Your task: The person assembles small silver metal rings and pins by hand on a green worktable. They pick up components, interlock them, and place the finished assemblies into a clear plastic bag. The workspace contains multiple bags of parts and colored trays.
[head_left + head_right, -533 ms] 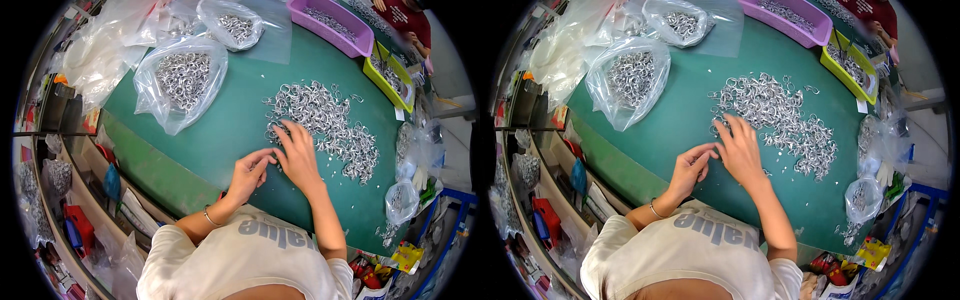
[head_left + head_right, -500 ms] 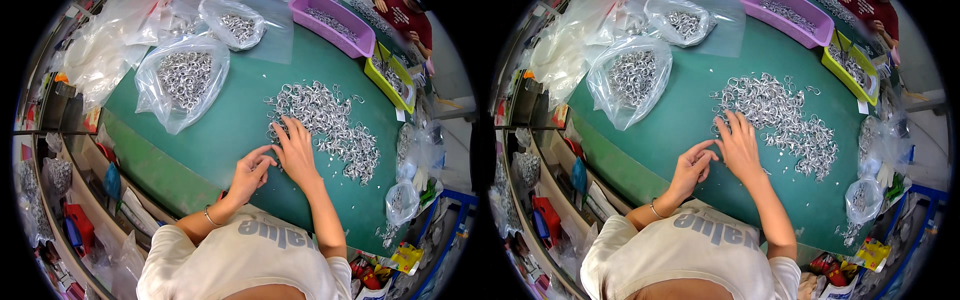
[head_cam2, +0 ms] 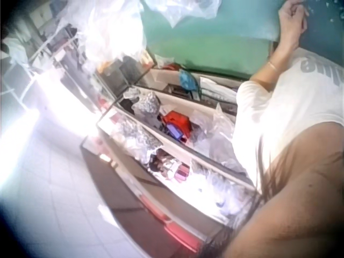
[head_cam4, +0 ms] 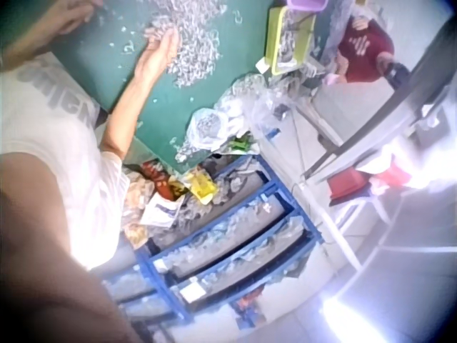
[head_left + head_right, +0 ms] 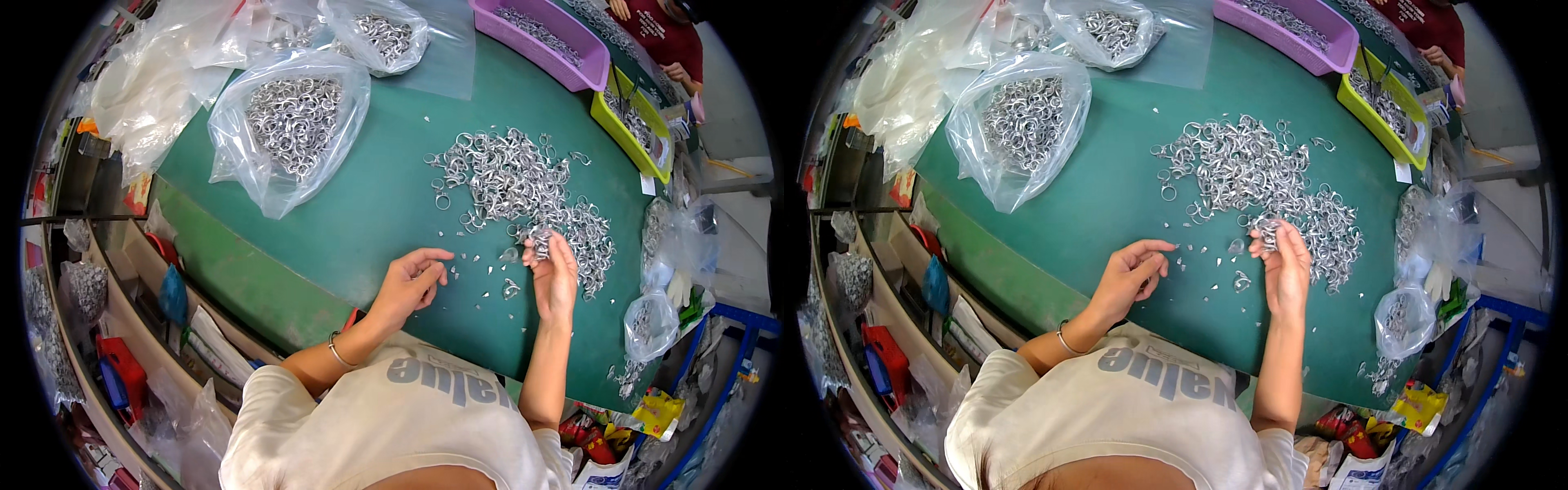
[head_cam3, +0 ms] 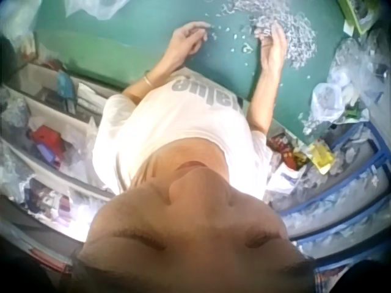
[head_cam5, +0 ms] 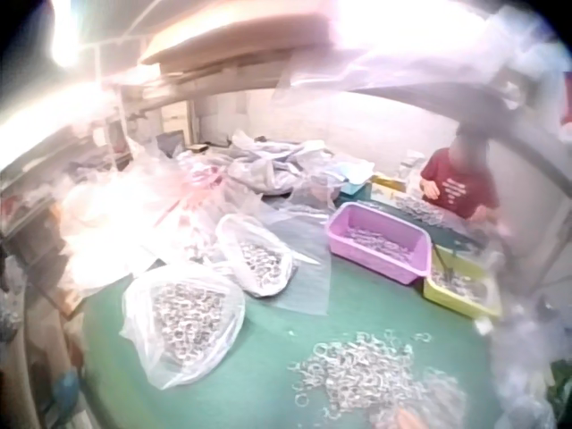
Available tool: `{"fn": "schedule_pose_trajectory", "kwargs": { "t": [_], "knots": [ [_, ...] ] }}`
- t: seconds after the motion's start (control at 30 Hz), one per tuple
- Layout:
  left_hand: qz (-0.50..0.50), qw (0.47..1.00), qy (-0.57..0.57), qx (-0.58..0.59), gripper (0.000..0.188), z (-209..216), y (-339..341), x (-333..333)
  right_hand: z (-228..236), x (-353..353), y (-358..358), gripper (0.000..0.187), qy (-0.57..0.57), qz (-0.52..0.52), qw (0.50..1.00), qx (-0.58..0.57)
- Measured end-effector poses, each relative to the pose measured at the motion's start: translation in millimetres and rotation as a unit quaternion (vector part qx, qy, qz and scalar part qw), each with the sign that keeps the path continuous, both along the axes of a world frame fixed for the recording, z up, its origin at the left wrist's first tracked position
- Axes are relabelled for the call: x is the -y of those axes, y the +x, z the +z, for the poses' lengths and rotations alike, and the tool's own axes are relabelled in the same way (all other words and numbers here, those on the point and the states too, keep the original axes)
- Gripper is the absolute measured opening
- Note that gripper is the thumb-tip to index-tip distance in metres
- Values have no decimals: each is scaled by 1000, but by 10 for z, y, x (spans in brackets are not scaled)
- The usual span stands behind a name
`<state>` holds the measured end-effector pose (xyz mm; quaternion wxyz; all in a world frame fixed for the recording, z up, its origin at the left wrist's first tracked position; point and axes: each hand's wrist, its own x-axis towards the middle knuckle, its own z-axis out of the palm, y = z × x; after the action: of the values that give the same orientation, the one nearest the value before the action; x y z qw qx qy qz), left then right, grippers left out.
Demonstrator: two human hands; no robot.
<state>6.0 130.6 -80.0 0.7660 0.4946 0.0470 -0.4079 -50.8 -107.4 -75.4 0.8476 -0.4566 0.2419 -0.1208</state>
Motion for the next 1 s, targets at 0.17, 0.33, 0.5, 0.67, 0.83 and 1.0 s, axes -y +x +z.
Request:
{"fn": "schedule_pose_trajectory", "kwargs": {
  "t": [0.17, 0.33, 0.5, 0.67, 0.83, 1.0],
  "knots": [
    [-19, 942, 148, 300, 24, -39, 63, 71, 157, 142, -104, 11, -603, -10, 782, -159],
    [-37, 778, 312, 544, 25, -46, 376, 309, 273, -63, -49, 13, -793, -65, 581, -173],
    [-80, 715, 373, 586, 11, -163, 487, 505, 211, -457, 262, 16, -744, 74, 664, 16],
    [-14, 936, 151, 317, 4, -18, 520, 367, -124, -517, 401, 13, -732, 100, 673, -14],
    [-19, 976, -212, -55, 13, 14, 417, 125, 27, -345, 165, 7, -462, 81, 882, -39],
    [-91, 958, -253, -96, 12, -165, 158, 135, 83, -226, 12, 11, 38, 94, 995, -10]
  ]
}}
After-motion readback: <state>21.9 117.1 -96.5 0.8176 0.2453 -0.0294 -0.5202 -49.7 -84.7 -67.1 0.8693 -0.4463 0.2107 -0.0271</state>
